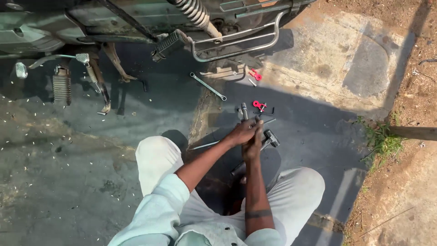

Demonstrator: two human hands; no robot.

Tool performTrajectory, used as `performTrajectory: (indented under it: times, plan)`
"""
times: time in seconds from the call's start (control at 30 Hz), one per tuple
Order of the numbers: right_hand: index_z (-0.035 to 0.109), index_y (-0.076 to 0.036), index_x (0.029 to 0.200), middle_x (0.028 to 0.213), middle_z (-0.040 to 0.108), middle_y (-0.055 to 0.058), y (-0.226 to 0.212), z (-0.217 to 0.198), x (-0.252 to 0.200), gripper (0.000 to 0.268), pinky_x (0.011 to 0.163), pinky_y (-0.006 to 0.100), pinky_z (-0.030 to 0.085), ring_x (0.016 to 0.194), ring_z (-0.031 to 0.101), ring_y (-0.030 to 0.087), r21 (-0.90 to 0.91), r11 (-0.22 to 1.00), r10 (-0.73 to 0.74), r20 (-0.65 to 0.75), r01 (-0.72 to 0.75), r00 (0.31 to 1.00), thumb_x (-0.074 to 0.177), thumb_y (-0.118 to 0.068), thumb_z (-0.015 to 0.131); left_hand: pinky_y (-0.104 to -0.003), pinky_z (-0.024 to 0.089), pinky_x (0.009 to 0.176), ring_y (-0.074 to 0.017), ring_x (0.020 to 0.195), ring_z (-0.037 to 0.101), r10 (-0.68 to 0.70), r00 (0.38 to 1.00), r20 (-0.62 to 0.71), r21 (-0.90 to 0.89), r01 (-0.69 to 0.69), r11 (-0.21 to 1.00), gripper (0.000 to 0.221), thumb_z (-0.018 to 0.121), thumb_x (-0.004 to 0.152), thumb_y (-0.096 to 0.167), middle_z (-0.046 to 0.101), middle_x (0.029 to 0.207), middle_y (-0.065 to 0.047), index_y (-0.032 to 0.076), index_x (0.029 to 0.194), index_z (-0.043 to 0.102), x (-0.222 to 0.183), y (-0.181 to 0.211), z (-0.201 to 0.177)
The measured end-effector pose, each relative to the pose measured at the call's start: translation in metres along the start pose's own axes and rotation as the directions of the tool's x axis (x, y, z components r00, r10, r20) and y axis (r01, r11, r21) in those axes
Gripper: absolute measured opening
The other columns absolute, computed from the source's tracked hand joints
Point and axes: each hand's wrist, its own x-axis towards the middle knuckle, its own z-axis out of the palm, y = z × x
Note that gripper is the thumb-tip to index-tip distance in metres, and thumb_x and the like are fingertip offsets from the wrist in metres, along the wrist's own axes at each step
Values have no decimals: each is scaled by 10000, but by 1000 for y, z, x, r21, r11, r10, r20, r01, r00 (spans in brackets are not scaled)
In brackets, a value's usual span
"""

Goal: The person uses a socket wrench and a screwdriver to loosen and remove bolts from a motorcycle's metal guard and rear shock absorber. After removing the bolts, the person pulls the metal guard away from the bike.

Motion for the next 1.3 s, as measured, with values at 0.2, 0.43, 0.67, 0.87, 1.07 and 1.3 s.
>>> performTrajectory:
  times: [0.2, 0.43, 0.67, 0.87, 1.07, 1.3]
  plan:
    - [569, 4, 1310, 1125, 620, 114, 15, -33, 74, 558, 873, 446, 509, 1020, 592, 266, -334, 914, 239, -22, -232, 971, 1022, -442, 742, -470, 501, 955, -296, 1189, 580, -44, 996, 72, -559, 77, 825, 900, 248, 954, 799, 633, 1280, -147, 74, 1393, 555, -1, -5, -33]
    - [726, 1, 1120, 973, 729, 79, 84, -35, 87, 364, 730, 321, 524, 828, 652, 160, -779, 612, 169, -37, -134, 985, 914, -299, 725, -537, 487, 848, -373, 1125, 586, -5, 987, 158, -792, 129, 597, 1043, 375, 981, 859, 637, 1258, -235, -31, 1476, 597, 16, -126, -35]
    - [726, -12, 973, 793, 716, 82, 117, -30, 66, 303, 623, 310, 515, 694, 636, 173, -884, 466, 144, 111, 32, 983, 682, -79, 777, -673, 223, 1116, -541, 1422, 258, 332, 530, -781, 349, -70, 934, 1123, 927, 681, 343, 282, 1524, -339, 78, 1544, 259, -96, 76, -204]
    - [741, -25, 828, 685, 697, 154, 108, -24, 37, 229, 640, 399, 588, 629, 706, 247, -990, -90, 279, -128, -107, 952, 735, -234, 724, -575, 357, 1053, -433, 1229, 499, 659, 391, -642, 680, -106, 725, 755, 914, 737, 344, 566, 1229, -224, 6, 1297, 538, -34, 93, -319]
    - [805, 16, 938, 824, 744, 142, 103, -25, 46, 397, 743, 378, 589, 794, 710, 277, -978, -145, 407, -198, -151, 892, 629, -232, 795, -529, 446, 882, -339, 949, 596, 544, 298, -784, 466, -296, 834, 557, 990, 698, 392, 608, 876, -130, 38, 920, 622, -72, 66, -314]
    - [438, 56, 1357, 1182, 679, 216, 106, -30, 50, 1025, 877, 395, 596, 1055, 666, 306, -978, -206, 524, -97, 15, 846, 489, -221, 907, -356, 572, 882, -213, 1032, 726, 572, 360, -737, 307, -576, 758, 296, 891, 823, 149, 734, 1072, -119, 24, 966, 665, -154, 46, -314]
